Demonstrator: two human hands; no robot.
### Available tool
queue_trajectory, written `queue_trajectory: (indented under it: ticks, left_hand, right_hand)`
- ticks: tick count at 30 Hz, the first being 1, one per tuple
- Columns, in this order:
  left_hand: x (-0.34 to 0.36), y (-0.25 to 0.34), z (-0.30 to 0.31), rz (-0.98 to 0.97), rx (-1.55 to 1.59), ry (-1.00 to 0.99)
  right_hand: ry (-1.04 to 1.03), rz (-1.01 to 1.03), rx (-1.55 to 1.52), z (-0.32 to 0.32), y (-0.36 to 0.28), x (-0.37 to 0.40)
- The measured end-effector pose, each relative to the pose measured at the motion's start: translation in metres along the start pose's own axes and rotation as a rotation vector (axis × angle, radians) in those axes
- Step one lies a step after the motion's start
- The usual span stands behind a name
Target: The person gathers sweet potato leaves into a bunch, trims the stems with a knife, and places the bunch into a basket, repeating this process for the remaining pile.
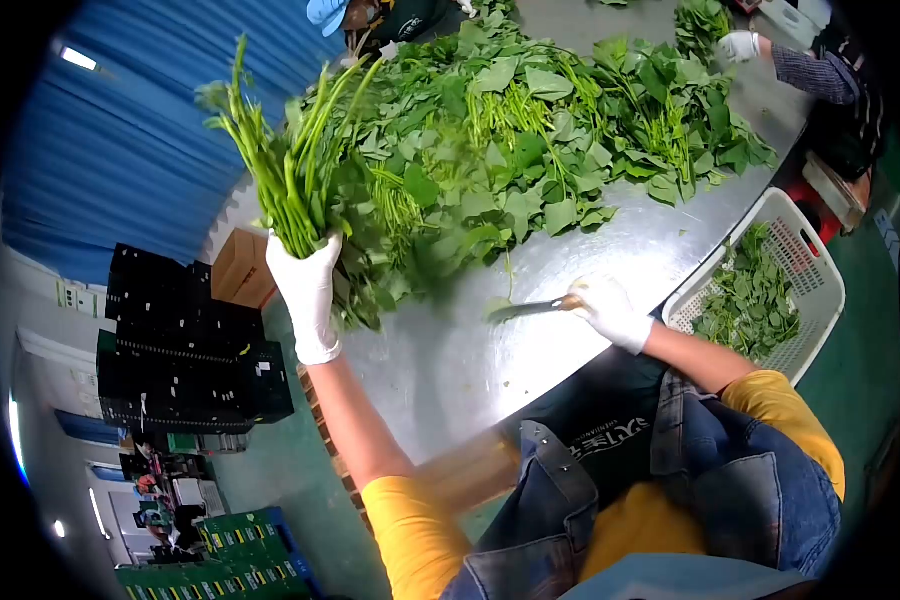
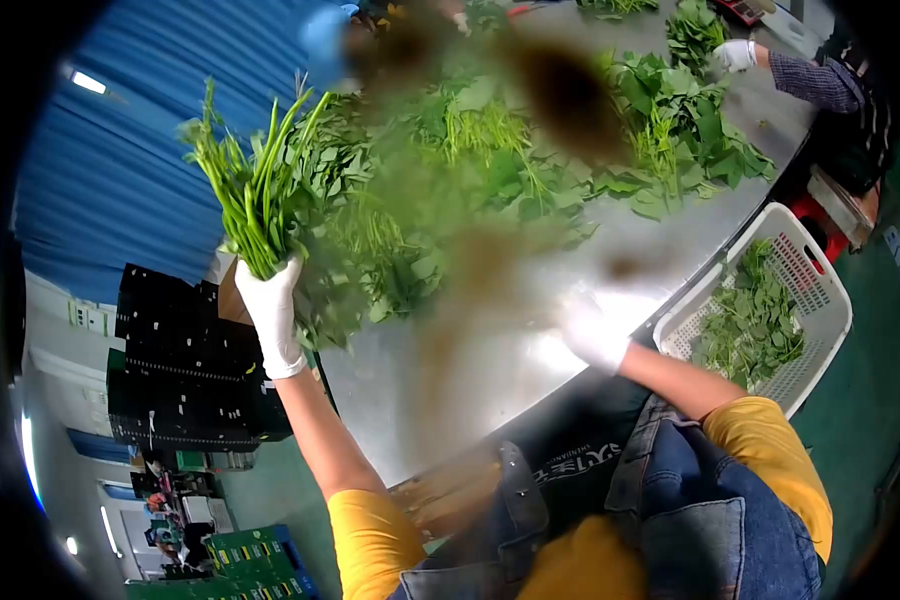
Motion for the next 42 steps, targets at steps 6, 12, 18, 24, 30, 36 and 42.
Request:
queue_trajectory:
  ticks: [6,12,18,24,30,36,42]
  left_hand:
    - [-0.028,0.058,-0.099,-0.688,-0.599,-0.068]
    - [0.002,-0.061,-0.242,-0.840,-1.056,-0.391]
    - [0.030,-0.027,-0.196,-0.745,-1.082,-0.275]
    - [0.171,-0.030,-0.199,-0.112,-0.429,-0.952]
    - [0.244,-0.064,-0.254,-0.512,-0.944,-0.404]
    - [0.264,-0.102,-0.200,-0.305,-0.776,-0.479]
    - [0.256,-0.098,-0.120,-0.104,-0.836,-0.340]
  right_hand:
    - [-0.040,-0.101,-0.167,-0.085,0.011,0.015]
    - [-0.248,-0.112,0.148,-0.025,-0.041,0.006]
    - [-0.091,-0.187,0.110,0.029,0.005,0.015]
    - [0.172,-0.150,0.099,0.060,0.047,-0.029]
    - [0.246,0.044,0.226,0.035,0.031,-0.113]
    - [-0.118,-0.062,0.626,0.006,0.077,-0.161]
    - [0.246,-0.324,-0.804,0.087,0.017,-0.189]
Point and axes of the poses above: each hand's wrist, its own x-axis away from the middle knuckle, its own z-axis out of the back of the hand, y = z × x, the point moved 5 cm from there along -x, towards the middle knuckle, and after that the axes turned 12 degrees about -x, right-handed, at the moved point
